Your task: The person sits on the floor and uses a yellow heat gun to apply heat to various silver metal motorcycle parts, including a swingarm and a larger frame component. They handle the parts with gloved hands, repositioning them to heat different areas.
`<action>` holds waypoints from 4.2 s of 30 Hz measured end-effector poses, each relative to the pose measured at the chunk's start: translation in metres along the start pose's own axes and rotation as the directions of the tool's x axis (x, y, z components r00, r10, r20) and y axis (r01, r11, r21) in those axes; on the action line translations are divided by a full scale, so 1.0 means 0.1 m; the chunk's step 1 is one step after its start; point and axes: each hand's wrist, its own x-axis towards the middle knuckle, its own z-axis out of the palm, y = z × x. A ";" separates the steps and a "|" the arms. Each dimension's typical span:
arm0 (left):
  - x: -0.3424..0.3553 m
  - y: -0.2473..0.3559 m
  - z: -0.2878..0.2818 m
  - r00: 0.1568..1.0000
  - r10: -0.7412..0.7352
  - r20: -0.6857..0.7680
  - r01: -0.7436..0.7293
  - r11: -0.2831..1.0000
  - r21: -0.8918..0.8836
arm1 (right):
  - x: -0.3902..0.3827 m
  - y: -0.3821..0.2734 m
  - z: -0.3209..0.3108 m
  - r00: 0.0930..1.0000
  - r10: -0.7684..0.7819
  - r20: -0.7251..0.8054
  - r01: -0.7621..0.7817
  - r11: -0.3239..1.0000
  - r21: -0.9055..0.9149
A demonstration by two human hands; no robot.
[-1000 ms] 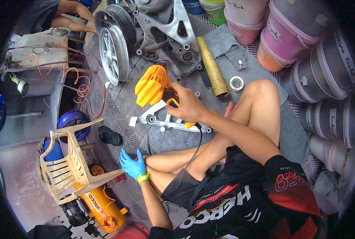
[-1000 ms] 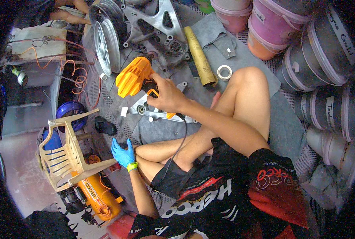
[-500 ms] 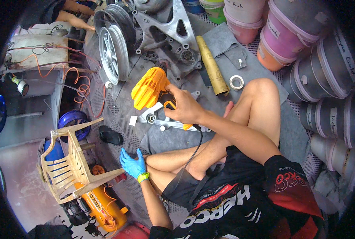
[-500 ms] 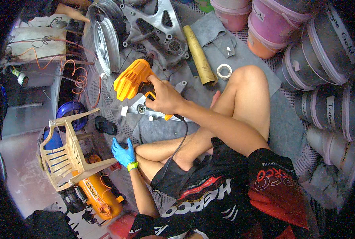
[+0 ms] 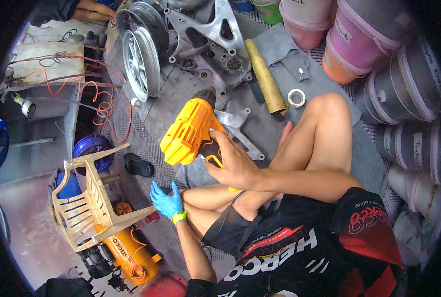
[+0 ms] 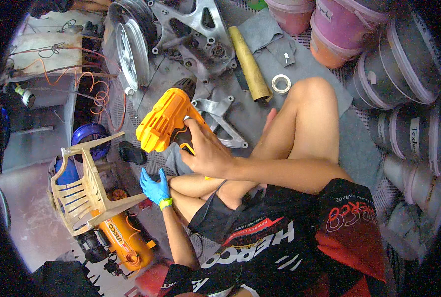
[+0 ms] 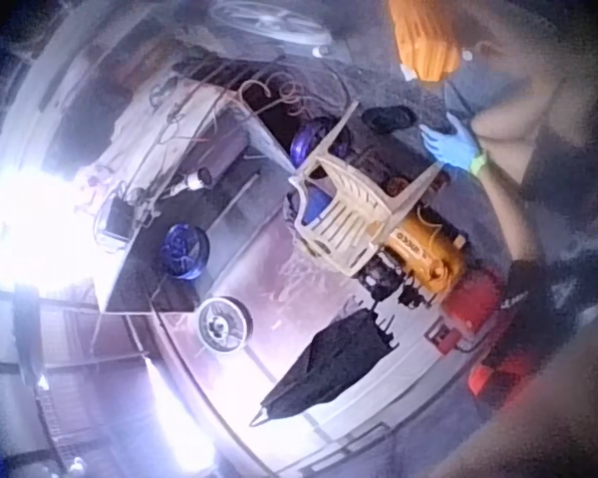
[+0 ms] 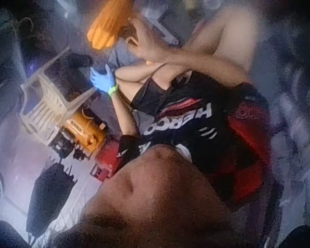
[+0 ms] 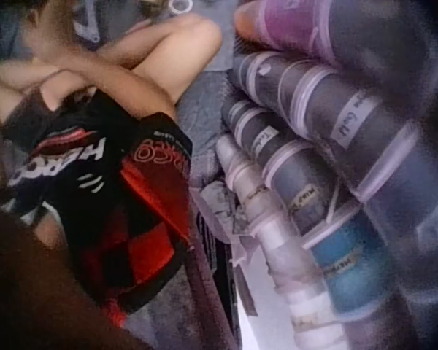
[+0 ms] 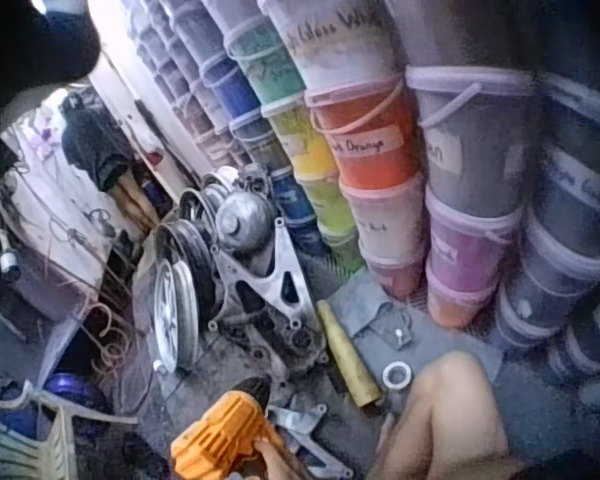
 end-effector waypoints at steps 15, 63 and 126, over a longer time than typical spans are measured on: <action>0.02 0.18 -0.27 0.992 -0.090 0.093 0.124 0.452 -0.883 | -0.08 0.11 -0.07 0.995 0.096 0.029 -0.095 0.995 -0.024; -0.04 2.14 -1.38 0.863 0.478 -0.162 -0.327 0.287 -0.900 | -0.39 0.58 0.14 0.944 -0.005 0.330 -0.167 0.854 0.493; 0.02 2.21 -1.26 0.892 0.389 -0.229 -0.351 0.278 -0.894 | -0.22 0.58 -0.04 0.989 -0.120 0.085 0.090 0.952 0.292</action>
